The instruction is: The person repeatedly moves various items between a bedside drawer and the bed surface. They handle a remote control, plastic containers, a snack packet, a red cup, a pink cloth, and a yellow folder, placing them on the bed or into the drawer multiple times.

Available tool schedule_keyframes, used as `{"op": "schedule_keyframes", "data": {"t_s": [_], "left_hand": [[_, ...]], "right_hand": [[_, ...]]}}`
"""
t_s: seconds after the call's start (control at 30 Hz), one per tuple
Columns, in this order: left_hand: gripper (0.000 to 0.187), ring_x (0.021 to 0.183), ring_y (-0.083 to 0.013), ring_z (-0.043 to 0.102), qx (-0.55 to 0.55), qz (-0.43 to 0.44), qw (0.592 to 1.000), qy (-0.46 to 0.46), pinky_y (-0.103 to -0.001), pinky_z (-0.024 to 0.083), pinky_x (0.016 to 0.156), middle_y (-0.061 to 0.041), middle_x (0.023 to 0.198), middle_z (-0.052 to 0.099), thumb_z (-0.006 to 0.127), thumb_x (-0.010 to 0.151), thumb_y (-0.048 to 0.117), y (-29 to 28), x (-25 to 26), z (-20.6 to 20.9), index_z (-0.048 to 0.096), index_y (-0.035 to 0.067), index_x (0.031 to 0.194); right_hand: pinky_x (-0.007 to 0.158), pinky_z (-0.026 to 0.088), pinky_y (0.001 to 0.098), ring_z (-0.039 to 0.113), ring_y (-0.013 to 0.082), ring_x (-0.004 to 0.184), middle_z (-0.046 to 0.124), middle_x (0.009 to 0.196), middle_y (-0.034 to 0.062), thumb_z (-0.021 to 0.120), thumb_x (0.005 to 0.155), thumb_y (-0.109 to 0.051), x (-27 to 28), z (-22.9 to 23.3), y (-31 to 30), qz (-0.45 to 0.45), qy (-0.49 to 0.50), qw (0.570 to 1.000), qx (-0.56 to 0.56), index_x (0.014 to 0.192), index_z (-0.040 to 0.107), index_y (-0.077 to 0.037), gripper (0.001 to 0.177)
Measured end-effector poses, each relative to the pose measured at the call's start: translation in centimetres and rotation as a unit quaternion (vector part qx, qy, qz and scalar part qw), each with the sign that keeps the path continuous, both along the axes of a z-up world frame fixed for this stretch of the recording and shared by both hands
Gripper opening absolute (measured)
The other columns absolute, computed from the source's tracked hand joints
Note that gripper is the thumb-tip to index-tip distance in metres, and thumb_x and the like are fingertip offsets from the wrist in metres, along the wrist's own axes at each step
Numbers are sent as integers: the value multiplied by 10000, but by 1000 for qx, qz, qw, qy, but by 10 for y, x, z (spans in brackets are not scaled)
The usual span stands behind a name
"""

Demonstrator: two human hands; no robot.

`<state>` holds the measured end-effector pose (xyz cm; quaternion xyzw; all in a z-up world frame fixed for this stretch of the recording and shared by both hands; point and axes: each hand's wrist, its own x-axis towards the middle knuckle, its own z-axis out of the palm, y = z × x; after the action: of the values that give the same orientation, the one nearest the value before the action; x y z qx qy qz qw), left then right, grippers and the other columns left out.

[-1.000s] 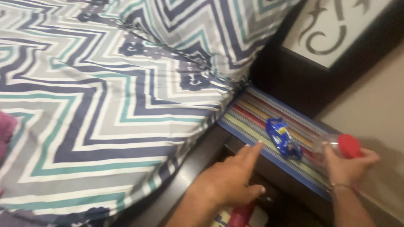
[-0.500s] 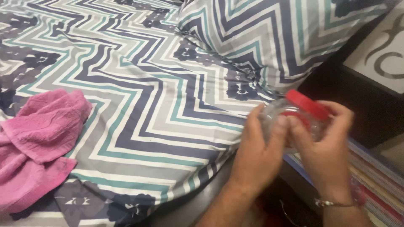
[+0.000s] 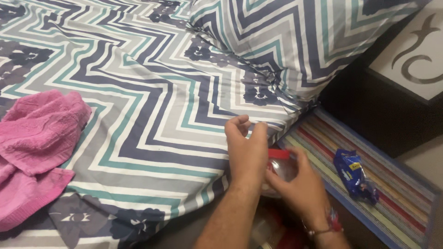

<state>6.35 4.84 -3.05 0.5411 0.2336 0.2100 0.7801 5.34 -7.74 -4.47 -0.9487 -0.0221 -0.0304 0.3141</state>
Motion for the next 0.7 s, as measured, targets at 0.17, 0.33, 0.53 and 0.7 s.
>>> {"op": "schedule_keyframes", "data": {"t_s": [0.17,0.33,0.53,0.7], "left_hand": [[533,1011,-286,701,70,-100,991,48,-400,548,892,-168,1109,703,678,805,313,7,-7,9,547,22,1232],[518,848,-273,764,138,-256,954,66,-405,624,738,-143,980,716,670,781,336,-4,-23,20,606,10,1179],[551,876,-273,772,216,-286,932,49,-383,620,779,-160,992,736,689,774,351,-8,-26,20,608,21,1208],[589,1012,-316,726,352,-321,877,67,-418,559,894,-165,1073,745,706,784,433,-10,-27,5,619,48,1222]], "right_hand": [[848,584,377,721,256,1052,715,1184,177,846,736,-391,-8,-30,-19,-66,13,982,175,1373,548,-74,772],[746,597,344,728,235,969,717,1112,169,787,805,-324,-13,-26,-30,-80,-42,970,227,1398,512,-60,704],[732,604,328,735,208,940,731,1088,151,792,819,-291,-15,-34,-45,-76,-33,960,268,1390,482,-49,693],[781,583,349,705,214,974,723,1126,159,850,748,-276,-52,-90,-96,-117,15,969,215,1377,555,-86,720]]}}
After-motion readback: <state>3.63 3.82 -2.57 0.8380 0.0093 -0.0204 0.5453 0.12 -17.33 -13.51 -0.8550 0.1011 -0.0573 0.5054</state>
